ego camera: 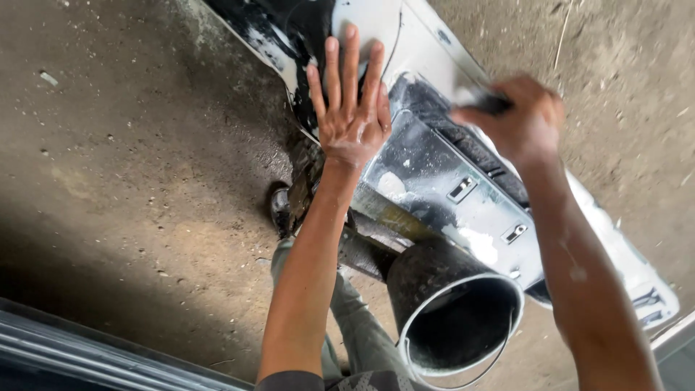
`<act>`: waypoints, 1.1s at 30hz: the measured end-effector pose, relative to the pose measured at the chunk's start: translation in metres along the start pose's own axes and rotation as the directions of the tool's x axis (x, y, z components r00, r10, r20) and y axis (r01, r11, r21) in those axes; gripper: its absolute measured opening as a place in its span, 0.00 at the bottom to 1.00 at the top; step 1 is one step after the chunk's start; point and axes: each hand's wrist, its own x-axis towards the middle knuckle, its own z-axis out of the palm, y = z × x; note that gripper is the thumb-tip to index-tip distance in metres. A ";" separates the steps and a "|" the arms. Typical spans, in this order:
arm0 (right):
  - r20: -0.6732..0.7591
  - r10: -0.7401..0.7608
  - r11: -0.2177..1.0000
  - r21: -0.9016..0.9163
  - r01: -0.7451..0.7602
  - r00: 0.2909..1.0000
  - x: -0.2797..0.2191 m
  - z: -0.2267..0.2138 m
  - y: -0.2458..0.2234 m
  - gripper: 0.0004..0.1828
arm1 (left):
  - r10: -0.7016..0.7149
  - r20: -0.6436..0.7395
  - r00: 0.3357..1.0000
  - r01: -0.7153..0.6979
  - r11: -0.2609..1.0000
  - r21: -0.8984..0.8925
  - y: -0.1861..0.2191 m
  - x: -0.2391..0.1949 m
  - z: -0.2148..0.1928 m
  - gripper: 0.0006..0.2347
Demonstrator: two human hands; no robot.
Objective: The person sands a white car bumper with a sanding block, focusing on smoothing the surface and edges. They repeatedly dip the sanding block into a bucket of water and continue sanding different sections of the bumper.
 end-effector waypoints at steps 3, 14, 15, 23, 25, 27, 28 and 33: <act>-0.079 -0.210 0.969 -0.149 0.197 0.974 0.064 0.011 -0.050 0.28 | -0.089 0.290 0.953 0.065 0.994 0.094 0.002 0.013 -0.007 0.21; 0.016 -0.119 0.992 -0.047 0.119 0.993 0.060 0.003 -0.045 0.28 | -0.035 0.023 0.999 0.034 0.999 0.010 0.000 0.001 0.000 0.20; -0.060 -0.229 0.972 -0.073 0.224 0.972 0.074 0.010 -0.058 0.27 | -0.034 0.064 0.997 0.032 0.999 0.023 -0.003 0.002 -0.001 0.20; -0.021 -0.110 0.993 -0.052 0.108 0.994 0.038 -0.005 -0.042 0.25 | -0.050 0.072 0.996 0.050 0.999 0.000 -0.002 0.005 0.002 0.20; -0.026 -0.192 0.975 -0.118 0.188 0.981 0.057 -0.003 -0.062 0.24 | -0.066 0.160 0.985 0.064 0.998 0.014 0.001 0.001 -0.002 0.20; -0.032 -0.236 0.969 -0.089 0.233 0.971 0.069 0.003 -0.074 0.20 | -0.023 0.014 1.000 0.024 0.998 -0.054 -0.003 -0.001 -0.001 0.20; -0.036 -0.234 0.969 -0.089 0.230 0.972 0.047 0.003 -0.062 0.20 | -0.019 0.014 1.000 0.019 0.998 -0.054 -0.002 -0.002 -0.001 0.20; -0.146 -0.111 0.994 -0.029 0.108 0.983 0.007 0.021 -0.030 0.16 | -0.010 -0.053 0.999 0.006 0.998 -0.064 -0.003 0.000 0.001 0.20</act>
